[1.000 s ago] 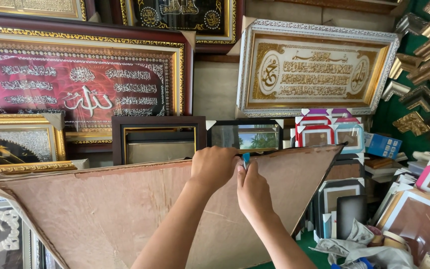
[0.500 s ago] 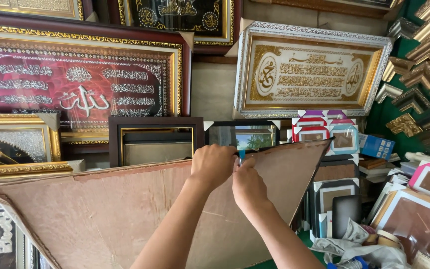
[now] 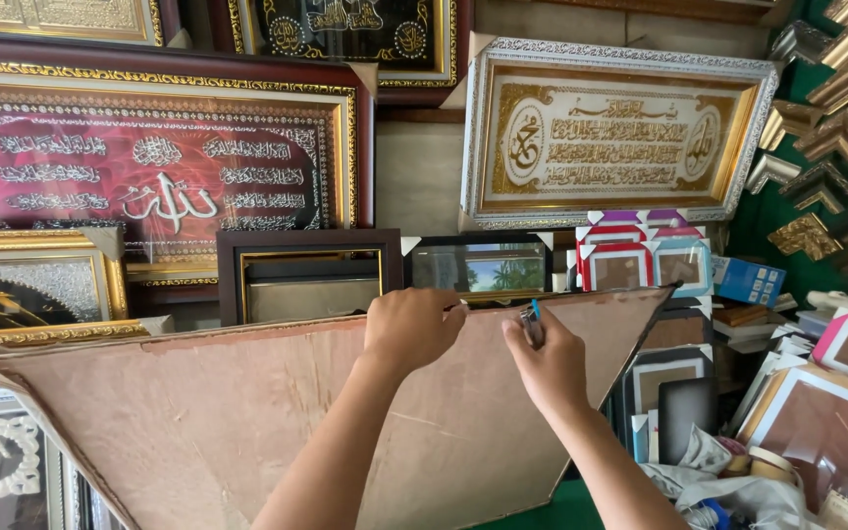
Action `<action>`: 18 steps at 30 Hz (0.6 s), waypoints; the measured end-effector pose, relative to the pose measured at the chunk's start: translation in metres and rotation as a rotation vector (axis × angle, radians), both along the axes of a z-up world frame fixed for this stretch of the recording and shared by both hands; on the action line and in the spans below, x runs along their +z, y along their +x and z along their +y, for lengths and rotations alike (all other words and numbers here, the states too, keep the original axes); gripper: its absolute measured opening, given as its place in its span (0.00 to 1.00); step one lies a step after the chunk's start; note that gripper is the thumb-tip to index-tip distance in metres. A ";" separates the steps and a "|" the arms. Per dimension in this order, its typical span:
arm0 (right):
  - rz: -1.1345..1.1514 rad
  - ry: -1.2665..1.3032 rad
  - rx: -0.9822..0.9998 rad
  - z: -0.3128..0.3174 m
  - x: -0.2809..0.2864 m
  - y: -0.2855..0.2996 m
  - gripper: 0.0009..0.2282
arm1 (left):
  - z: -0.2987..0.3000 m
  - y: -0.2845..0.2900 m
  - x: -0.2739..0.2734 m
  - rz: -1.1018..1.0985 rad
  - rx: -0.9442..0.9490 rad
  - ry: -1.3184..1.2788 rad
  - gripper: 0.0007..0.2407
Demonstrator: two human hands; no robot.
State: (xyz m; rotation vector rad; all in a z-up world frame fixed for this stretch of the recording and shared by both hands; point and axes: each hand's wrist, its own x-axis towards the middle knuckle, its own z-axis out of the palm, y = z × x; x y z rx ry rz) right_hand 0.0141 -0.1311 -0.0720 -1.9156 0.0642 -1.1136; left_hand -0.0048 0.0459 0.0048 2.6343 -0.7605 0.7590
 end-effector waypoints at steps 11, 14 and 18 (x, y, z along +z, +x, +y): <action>0.011 -0.304 -0.026 -0.009 0.023 -0.046 0.17 | -0.012 -0.005 0.000 0.025 0.175 -0.089 0.14; 0.152 -0.391 -0.111 -0.027 0.030 -0.053 0.20 | -0.013 -0.011 0.000 0.061 0.208 -0.053 0.13; 0.239 -0.471 -0.144 -0.058 0.034 -0.045 0.16 | -0.023 0.006 -0.013 -0.040 0.188 0.048 0.13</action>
